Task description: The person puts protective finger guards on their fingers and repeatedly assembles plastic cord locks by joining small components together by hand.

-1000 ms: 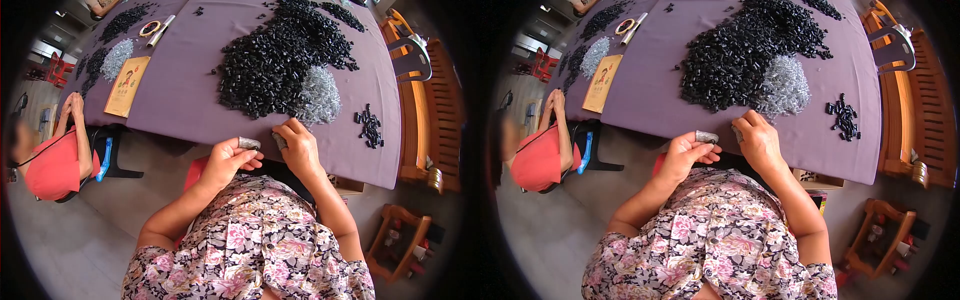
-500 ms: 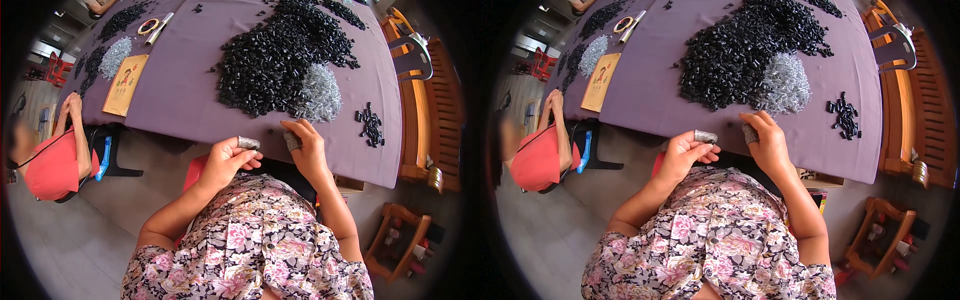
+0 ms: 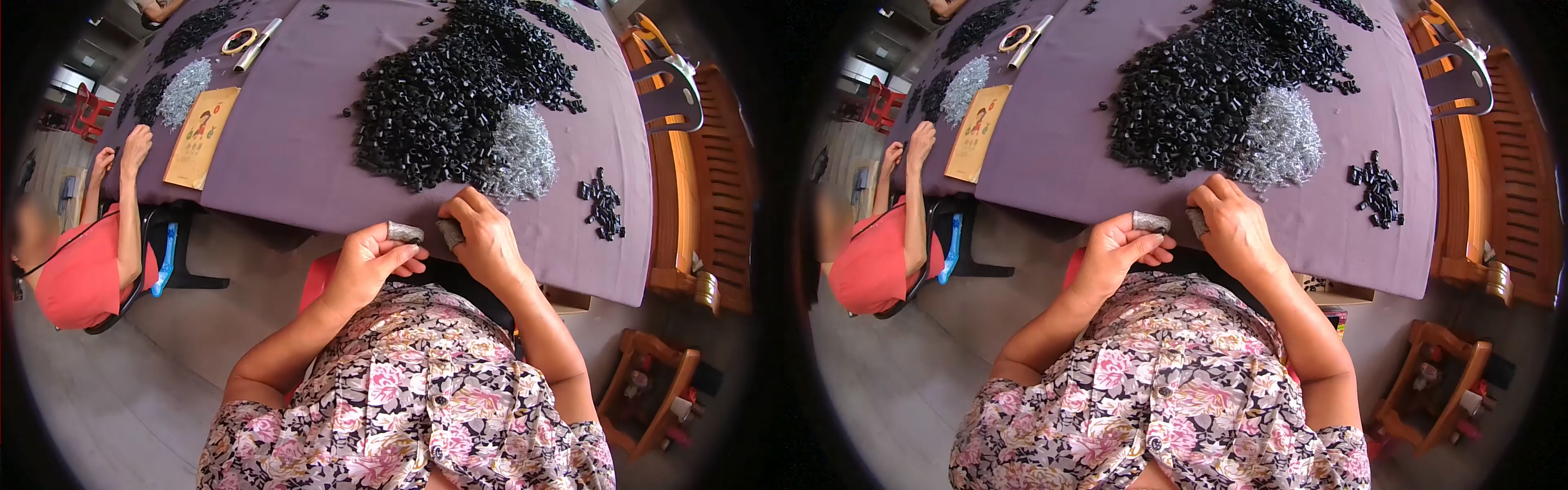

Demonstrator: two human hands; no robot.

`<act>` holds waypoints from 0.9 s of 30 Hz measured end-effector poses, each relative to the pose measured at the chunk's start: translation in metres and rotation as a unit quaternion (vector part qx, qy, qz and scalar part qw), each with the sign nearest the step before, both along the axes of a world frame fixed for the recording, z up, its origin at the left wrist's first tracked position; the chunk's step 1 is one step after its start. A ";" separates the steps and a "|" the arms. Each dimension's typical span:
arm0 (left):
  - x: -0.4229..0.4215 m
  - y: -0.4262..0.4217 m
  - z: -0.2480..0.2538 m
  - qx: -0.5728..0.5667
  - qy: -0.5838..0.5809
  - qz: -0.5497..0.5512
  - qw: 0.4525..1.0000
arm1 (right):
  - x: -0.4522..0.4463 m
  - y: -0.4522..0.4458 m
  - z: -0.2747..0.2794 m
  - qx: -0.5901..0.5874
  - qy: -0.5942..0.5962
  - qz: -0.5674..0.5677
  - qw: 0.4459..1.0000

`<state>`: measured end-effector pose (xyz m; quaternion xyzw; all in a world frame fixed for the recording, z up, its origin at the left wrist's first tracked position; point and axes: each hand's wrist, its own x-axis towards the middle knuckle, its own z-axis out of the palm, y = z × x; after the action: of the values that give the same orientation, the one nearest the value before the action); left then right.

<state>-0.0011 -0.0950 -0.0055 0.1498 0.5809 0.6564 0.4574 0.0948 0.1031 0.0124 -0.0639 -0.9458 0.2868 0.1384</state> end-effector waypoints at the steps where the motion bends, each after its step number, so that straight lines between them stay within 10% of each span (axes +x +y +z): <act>1: 0.000 0.001 0.000 0.002 0.001 -0.003 1.000 | 0.000 0.000 0.001 0.003 0.008 0.006 1.000; 17: 0.009 0.020 0.004 0.009 0.000 -0.039 0.999 | 0.037 0.012 0.000 -0.520 -0.045 -0.020 0.853; 27: 0.022 0.033 0.002 0.042 0.018 -0.039 0.998 | 0.053 0.005 -0.008 -0.557 -0.045 -0.052 0.827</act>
<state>0.0207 -0.0619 -0.0040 0.2029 0.5545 0.6591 0.4657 0.1475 0.1077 0.0043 -0.1919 -0.6255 0.7545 0.0513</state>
